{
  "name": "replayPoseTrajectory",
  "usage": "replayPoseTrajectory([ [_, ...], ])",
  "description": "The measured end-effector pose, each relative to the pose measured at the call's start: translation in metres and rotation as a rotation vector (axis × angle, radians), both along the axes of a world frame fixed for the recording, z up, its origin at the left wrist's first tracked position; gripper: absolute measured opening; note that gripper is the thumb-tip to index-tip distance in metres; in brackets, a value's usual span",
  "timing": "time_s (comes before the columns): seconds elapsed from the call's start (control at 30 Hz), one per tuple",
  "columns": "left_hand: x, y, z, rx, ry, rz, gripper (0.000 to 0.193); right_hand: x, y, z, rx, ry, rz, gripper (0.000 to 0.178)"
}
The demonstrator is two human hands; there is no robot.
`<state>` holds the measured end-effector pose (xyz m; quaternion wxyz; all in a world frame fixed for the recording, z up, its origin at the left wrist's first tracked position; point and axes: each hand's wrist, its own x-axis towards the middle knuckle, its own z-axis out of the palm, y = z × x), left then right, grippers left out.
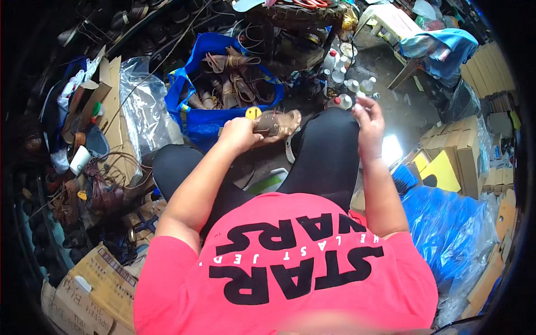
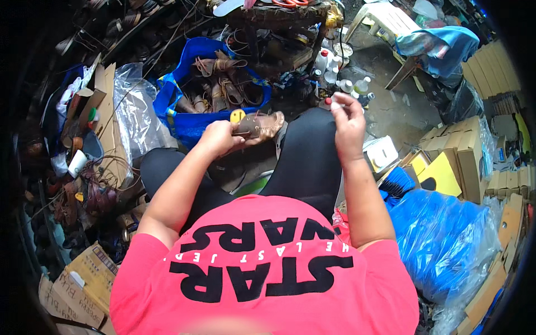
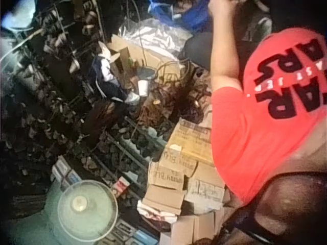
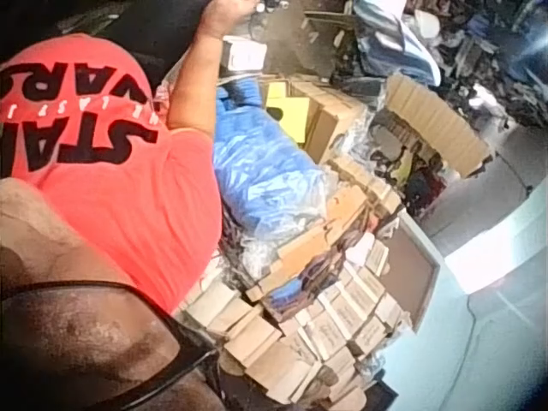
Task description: Stitching the upper seam of a leather moccasin-style shoe by hand using a needle and thread.
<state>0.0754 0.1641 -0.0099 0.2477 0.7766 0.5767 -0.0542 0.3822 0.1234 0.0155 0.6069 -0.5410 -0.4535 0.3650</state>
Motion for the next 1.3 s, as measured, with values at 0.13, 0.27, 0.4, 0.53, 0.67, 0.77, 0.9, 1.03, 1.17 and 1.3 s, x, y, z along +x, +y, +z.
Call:
replayPoseTrajectory([
  [0.13,-0.008,-0.029,0.058,0.351,-0.099,-0.15,0.025,0.017,0.013,0.039,0.182,-0.132,0.063,0.022],
  [0.27,0.001,-0.054,0.1,0.689,-0.147,-0.315,0.019,0.016,0.011,0.105,0.22,-0.376,0.381,0.027],
  [0.4,0.018,-0.061,0.119,0.83,-0.197,-0.514,0.022,0.004,-0.001,0.138,0.168,-0.896,0.703,0.033],
  [0.53,0.035,-0.055,0.109,0.838,-0.273,-0.591,0.026,0.01,-0.009,0.108,0.088,-0.94,0.76,0.039],
  [0.67,0.059,-0.045,0.086,0.784,-0.386,-0.697,0.02,0.019,-0.012,0.056,-0.226,-0.527,0.831,0.02],
  [0.77,0.054,-0.039,0.075,0.724,-0.311,-0.708,0.019,0.03,-0.01,0.015,-0.247,-0.204,0.798,0.015],
  [0.9,0.02,-0.03,0.064,0.521,-0.2,-0.566,0.02,0.016,-0.024,-0.007,-0.488,-0.033,0.733,0.017],
  [1.03,0.012,-0.043,0.064,0.183,-0.208,-0.293,0.051,-0.005,-0.018,-0.016,-0.447,-0.111,0.823,0.029],
  [1.17,0.023,-0.058,0.057,0.004,-0.193,0.11,0.048,-0.015,-0.005,-0.006,-0.611,0.082,0.974,0.052],
  [1.3,0.014,-0.062,0.045,0.005,-0.406,0.105,0.036,-0.02,0.015,-0.007,-0.668,0.06,1.106,0.062],
])
